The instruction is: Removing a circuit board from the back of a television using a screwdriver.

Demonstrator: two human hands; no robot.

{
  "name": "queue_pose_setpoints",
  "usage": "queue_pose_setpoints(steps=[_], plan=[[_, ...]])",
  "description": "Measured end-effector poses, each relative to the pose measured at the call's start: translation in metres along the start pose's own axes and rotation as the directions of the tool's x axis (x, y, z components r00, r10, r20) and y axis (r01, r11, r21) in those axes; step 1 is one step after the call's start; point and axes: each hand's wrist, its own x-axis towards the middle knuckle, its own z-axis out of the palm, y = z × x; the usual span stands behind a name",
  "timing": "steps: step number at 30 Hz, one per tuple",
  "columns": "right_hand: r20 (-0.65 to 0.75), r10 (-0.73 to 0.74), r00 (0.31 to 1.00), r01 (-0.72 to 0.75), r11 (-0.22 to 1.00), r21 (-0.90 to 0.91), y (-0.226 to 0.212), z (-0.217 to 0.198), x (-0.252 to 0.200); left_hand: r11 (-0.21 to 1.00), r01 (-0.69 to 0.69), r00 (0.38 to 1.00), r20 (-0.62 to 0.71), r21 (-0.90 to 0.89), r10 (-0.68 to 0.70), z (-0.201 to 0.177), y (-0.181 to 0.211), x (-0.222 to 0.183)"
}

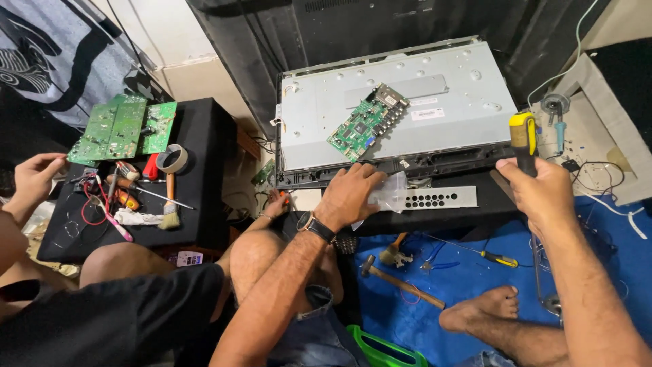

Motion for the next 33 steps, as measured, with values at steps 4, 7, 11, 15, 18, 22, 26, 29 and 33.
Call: queue_pose_setpoints(steps=[4,7,11,15,18,22,26,29,33], plan=[[0.012,0.016,1.0,-0.016,0.999,0.029,-0.006,0.002,-0.003,0.999,0.009,0.995,-0.098,0.042,-0.004,-0.01,0.008,-0.012],[0.039,0.024,0.999,-0.026,0.998,0.055,-0.012,0.003,-0.004,0.998,0.056,0.998,-0.004,0.041,-0.056,0.006,0.002,-0.015],[0.081,0.043,0.996,-0.056,0.984,0.166,-0.017,0.007,-0.005,0.996,0.033,0.996,0.076,0.081,-0.039,0.025,0.003,-0.022],[0.118,0.038,0.992,-0.068,0.961,0.266,-0.024,0.011,-0.006,0.994,0.003,1.0,0.027,0.107,-0.006,0.024,0.003,-0.023],[0.137,0.028,0.99,-0.068,0.951,0.301,-0.032,0.012,-0.007,0.992,0.025,1.0,0.011,0.124,-0.026,0.012,0.005,-0.024],[0.149,0.021,0.989,-0.067,0.948,0.313,-0.033,0.012,-0.005,0.983,0.11,0.994,0.013,0.146,-0.113,0.007,0.006,-0.027],[0.162,0.007,0.987,-0.056,0.953,0.299,-0.028,0.016,-0.002,0.983,0.122,0.992,0.012,0.141,-0.125,0.008,0.006,-0.026],[0.197,0.045,0.979,-0.117,0.922,0.368,-0.028,0.017,-0.002,0.985,0.145,0.979,0.13,0.095,-0.156,-0.006,0.006,-0.025],[0.368,0.043,0.929,-0.271,0.755,0.597,-0.014,0.021,0.011,0.963,0.232,0.955,0.219,-0.137,-0.199,-0.024,0.009,-0.016]])
